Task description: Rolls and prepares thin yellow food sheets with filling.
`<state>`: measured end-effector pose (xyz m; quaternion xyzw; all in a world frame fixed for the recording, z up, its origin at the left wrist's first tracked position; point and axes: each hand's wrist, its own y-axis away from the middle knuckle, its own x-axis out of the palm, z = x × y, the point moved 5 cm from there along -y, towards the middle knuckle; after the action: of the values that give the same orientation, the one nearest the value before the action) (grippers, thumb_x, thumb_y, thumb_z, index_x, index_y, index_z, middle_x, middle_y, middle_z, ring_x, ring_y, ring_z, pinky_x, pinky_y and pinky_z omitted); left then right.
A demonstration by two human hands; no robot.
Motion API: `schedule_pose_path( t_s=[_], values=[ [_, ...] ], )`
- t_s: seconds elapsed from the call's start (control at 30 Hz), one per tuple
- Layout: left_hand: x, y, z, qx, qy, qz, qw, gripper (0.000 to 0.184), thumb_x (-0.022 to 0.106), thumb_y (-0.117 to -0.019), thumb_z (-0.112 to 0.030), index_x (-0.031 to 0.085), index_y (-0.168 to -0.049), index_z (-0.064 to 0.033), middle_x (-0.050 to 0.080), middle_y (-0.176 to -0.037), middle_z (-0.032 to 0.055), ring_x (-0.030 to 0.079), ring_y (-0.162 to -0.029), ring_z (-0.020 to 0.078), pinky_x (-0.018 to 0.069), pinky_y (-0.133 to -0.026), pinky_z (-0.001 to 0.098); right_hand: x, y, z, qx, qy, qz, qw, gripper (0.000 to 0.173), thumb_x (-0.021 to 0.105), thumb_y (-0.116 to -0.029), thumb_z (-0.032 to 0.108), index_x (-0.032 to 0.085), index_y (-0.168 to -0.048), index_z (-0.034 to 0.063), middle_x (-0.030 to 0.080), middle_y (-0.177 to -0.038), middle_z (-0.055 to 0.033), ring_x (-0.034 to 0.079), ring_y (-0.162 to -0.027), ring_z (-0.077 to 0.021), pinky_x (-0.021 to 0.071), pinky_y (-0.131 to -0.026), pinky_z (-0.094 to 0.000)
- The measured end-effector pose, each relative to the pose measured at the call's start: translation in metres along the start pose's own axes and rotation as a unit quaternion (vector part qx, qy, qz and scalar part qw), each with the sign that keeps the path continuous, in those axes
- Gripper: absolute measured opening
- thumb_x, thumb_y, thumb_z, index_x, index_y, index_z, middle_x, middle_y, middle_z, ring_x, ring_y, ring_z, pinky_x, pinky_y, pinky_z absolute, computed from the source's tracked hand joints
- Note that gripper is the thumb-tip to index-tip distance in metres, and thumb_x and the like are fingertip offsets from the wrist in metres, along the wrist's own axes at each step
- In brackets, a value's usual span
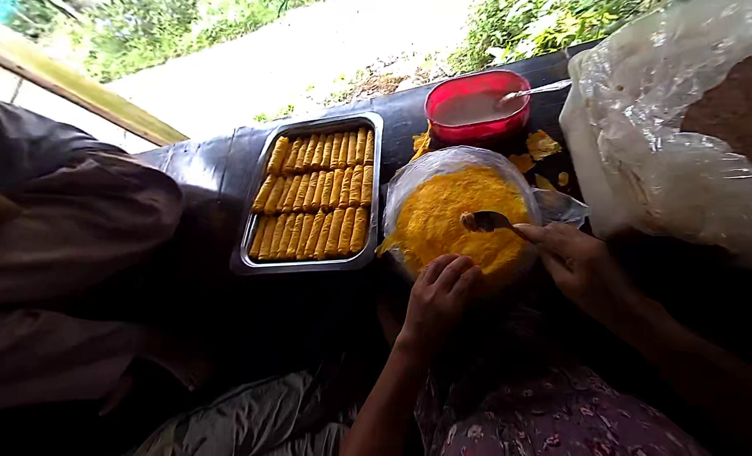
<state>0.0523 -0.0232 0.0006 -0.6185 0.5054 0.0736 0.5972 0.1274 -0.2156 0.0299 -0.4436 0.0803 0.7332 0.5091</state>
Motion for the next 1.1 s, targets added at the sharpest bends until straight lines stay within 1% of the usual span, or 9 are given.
schedule_pose_path(
  t_s=[0.07,0.17,0.3,0.47,0.57,0.8,0.93,1.03,1.1],
  values=[
    [0.002,0.000,-0.001,-0.006,0.003,-0.005,1.000,0.015,0.061,-0.0995,-0.008,0.076,-0.102,-0.0070,0.076,-0.105,0.0108,0.071,-0.108,0.0247,0.0537,-0.100,0.0330,0.031,0.003,-0.011,-0.040,0.048,-0.051,0.997,0.044,0.050,-0.0933,-0.008,0.071,-0.130,0.0043,0.066,-0.098,-0.0218,0.068,-0.083,-0.0326,0.0588,-0.072,-0.0421],
    [0.004,0.001,0.000,-0.012,0.009,-0.010,1.000,0.015,0.062,-0.0995,-0.008,0.077,-0.102,-0.0073,0.076,-0.105,0.0104,0.070,-0.107,0.0239,0.0533,-0.100,0.0321,0.045,0.012,-0.022,-0.080,0.114,-0.084,0.987,0.048,0.051,-0.0929,-0.010,0.069,-0.134,0.0072,0.065,-0.102,-0.0248,0.068,-0.085,-0.0354,0.0582,-0.074,-0.0404],
    [0.006,0.003,0.000,-0.026,0.023,-0.016,0.999,0.015,0.062,-0.0993,-0.008,0.077,-0.101,-0.0072,0.076,-0.104,0.0101,0.070,-0.108,0.0232,0.0527,-0.100,0.0311,0.033,0.020,-0.022,-0.072,0.161,-0.082,0.981,0.046,0.051,-0.0939,-0.010,0.069,-0.134,0.0046,0.068,-0.100,-0.0249,0.070,-0.082,-0.0365,0.0580,-0.070,-0.0412],
    [0.005,0.003,0.000,-0.033,0.026,-0.021,0.999,0.015,0.062,-0.0991,-0.008,0.077,-0.100,-0.0074,0.076,-0.104,0.0094,0.069,-0.109,0.0226,0.0518,-0.101,0.0300,0.009,0.020,-0.014,-0.046,0.167,-0.057,0.983,0.043,0.047,-0.0946,-0.011,0.069,-0.130,0.0000,0.071,-0.099,-0.0242,0.071,-0.080,-0.0373,0.0582,-0.067,-0.0435],
    [0.005,0.003,0.001,-0.035,0.032,-0.021,0.999,0.015,0.062,-0.0989,-0.008,0.077,-0.100,-0.0061,0.076,-0.104,0.0101,0.069,-0.109,0.0230,0.0515,-0.101,0.0297,-0.004,0.015,-0.009,-0.039,0.161,-0.051,0.985,0.041,0.045,-0.0969,-0.009,0.069,-0.130,-0.0019,0.071,-0.100,-0.0244,0.072,-0.081,-0.0374,0.0584,-0.069,-0.0450],
    [0.005,0.001,0.001,-0.043,0.028,-0.016,0.999,0.016,0.062,-0.0993,-0.008,0.077,-0.099,-0.0069,0.076,-0.104,0.0100,0.069,-0.109,0.0226,0.0511,-0.101,0.0297,0.007,0.008,0.000,-0.078,0.105,-0.054,0.990,0.044,0.045,-0.0958,-0.007,0.070,-0.130,0.0024,0.072,-0.100,-0.0200,0.072,-0.085,-0.0310,0.0581,-0.071,-0.0388],
    [0.004,0.003,0.001,-0.044,0.036,-0.012,0.998,0.016,0.061,-0.0987,-0.007,0.078,-0.101,-0.0067,0.076,-0.105,0.0105,0.069,-0.110,0.0225,0.0510,-0.101,0.0288,-0.016,0.011,-0.006,-0.064,0.096,-0.067,0.991,0.039,0.044,-0.0994,-0.002,0.073,-0.125,0.0039,0.071,-0.096,-0.0197,0.070,-0.081,-0.0308,0.0556,-0.068,-0.0418],
    [0.005,0.003,0.002,-0.044,0.038,-0.013,0.998,0.016,0.061,-0.0983,-0.006,0.077,-0.100,-0.0072,0.076,-0.104,0.0098,0.069,-0.109,0.0223,0.0508,-0.101,0.0287,-0.028,0.018,-0.015,-0.065,0.129,-0.060,0.988,0.039,0.044,-0.0980,-0.002,0.075,-0.120,0.0031,0.072,-0.093,-0.0211,0.070,-0.078,-0.0337,0.0537,-0.064,-0.0436],
    [0.005,0.002,0.002,-0.046,0.035,-0.017,0.998,0.016,0.061,-0.0980,-0.007,0.077,-0.099,-0.0075,0.076,-0.103,0.0092,0.068,-0.108,0.0221,0.0505,-0.101,0.0289,-0.023,0.017,-0.019,-0.072,0.145,-0.057,0.985,0.040,0.044,-0.0961,-0.003,0.076,-0.119,0.0032,0.071,-0.090,-0.0213,0.069,-0.074,-0.0350,0.0529,-0.060,-0.0446]
  ],
)
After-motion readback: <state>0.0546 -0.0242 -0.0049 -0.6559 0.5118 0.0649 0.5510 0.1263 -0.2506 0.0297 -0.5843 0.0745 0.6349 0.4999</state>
